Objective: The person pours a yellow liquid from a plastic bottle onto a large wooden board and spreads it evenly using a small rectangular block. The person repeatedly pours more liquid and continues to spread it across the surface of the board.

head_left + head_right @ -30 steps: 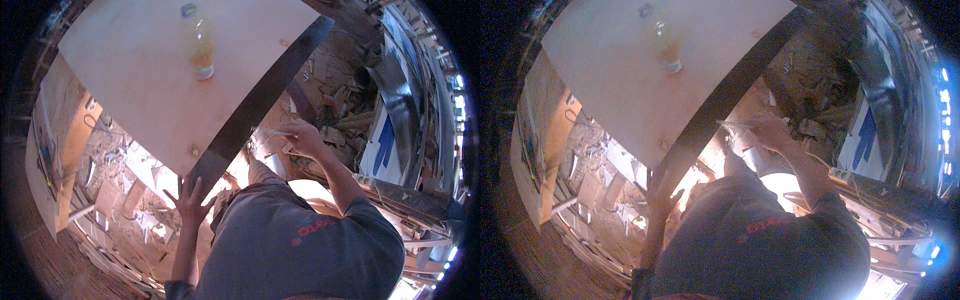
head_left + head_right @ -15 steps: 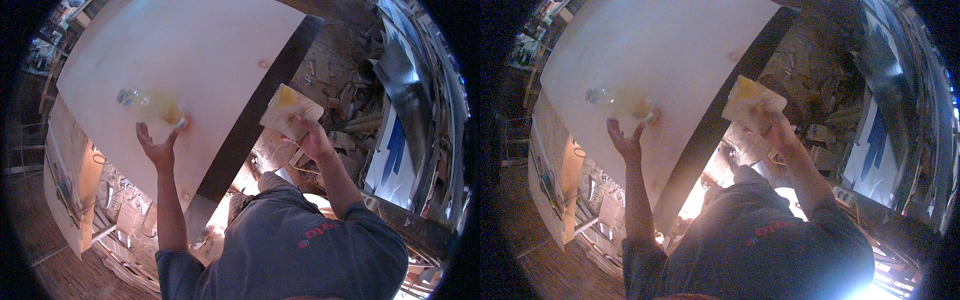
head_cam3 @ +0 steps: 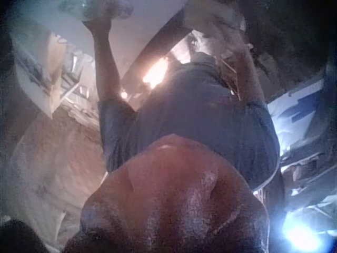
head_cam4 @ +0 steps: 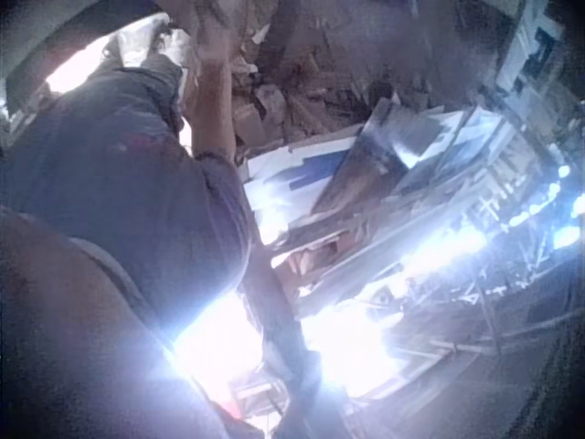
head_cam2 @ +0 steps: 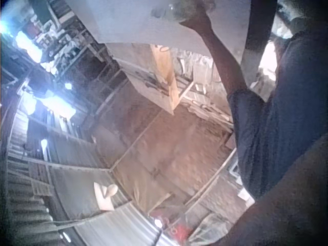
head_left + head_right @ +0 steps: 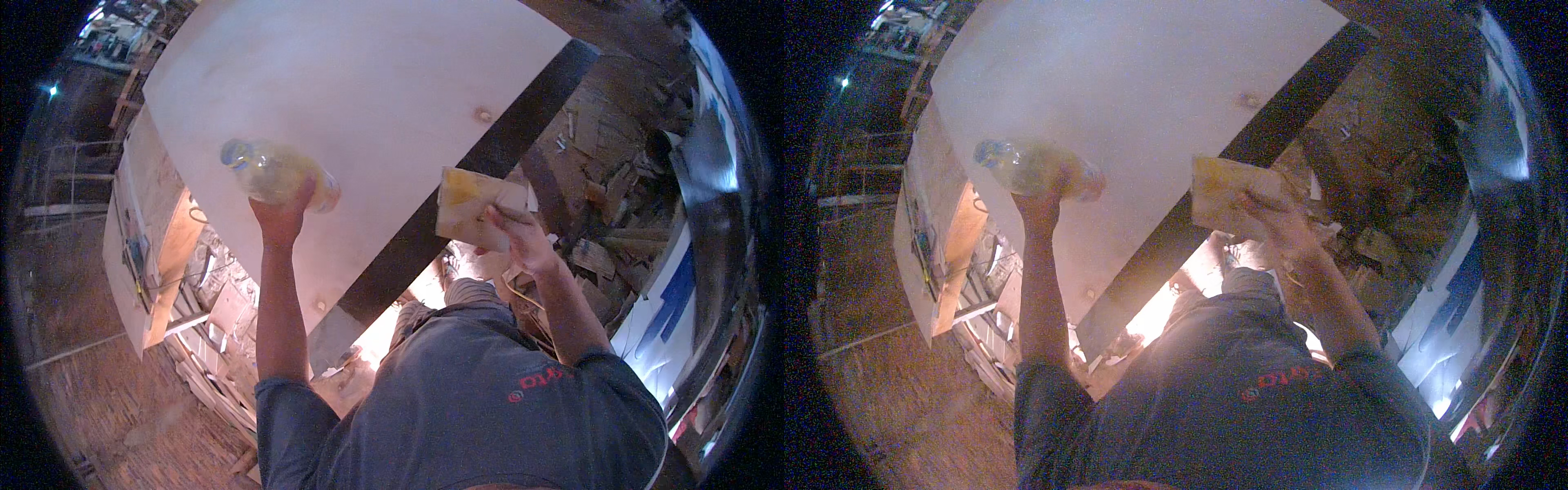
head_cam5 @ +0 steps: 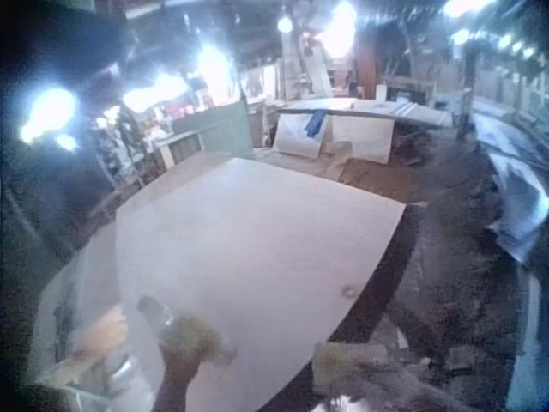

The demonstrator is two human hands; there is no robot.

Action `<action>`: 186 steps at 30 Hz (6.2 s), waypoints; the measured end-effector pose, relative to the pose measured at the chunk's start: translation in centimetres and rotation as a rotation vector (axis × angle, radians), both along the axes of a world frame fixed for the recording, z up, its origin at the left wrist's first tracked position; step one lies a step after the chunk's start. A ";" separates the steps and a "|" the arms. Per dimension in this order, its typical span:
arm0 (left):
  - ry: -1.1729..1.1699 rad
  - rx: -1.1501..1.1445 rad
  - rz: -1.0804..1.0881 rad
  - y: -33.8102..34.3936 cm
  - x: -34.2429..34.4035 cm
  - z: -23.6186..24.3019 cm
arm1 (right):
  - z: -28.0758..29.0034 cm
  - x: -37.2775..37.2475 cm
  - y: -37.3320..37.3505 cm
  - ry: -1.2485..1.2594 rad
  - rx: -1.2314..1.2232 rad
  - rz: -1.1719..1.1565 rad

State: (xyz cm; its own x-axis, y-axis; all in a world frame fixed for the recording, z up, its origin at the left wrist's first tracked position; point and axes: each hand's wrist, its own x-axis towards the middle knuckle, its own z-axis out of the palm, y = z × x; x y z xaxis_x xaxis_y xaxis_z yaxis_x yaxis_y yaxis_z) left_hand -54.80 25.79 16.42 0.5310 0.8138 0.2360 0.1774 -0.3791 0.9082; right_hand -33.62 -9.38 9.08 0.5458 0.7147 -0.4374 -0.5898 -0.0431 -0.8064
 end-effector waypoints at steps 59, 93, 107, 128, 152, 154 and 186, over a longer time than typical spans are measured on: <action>0.832 1.317 -0.287 0.8 -11.0 10.2 | 2.9 -12.6 9.4 0.513 0.222 0.508; 0.589 0.664 -0.290 3.2 -21.8 2.8 | 8.2 -20.9 11.0 -0.021 0.146 0.477; -0.248 -0.235 0.116 7.9 -12.0 1.2 | 5.9 -10.2 6.3 -0.087 0.006 0.059; -0.090 0.124 0.173 9.7 -9.6 -7.4 | 9.7 -11.0 2.7 -0.170 0.043 -0.015; 0.147 -0.858 0.186 -12.8 -42.0 -14.9 | 4.6 -25.2 0.9 -0.924 -0.377 0.486; 0.208 -0.969 0.108 -14.0 -41.6 -14.8 | 4.1 -27.7 2.1 -1.300 -0.294 0.577; -0.096 -1.132 0.024 -16.5 -39.1 -17.2 | -2.1 -31.3 -0.6 -1.828 -0.424 1.117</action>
State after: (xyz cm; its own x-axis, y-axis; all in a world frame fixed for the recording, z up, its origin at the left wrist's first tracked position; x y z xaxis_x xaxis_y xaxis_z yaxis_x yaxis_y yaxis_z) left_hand -93.85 9.31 -0.76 0.5315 0.5948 -0.6031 0.0849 0.6710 0.7366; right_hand -64.97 -9.94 6.95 -0.0302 0.9713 -0.2361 0.9895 -0.0044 -0.1445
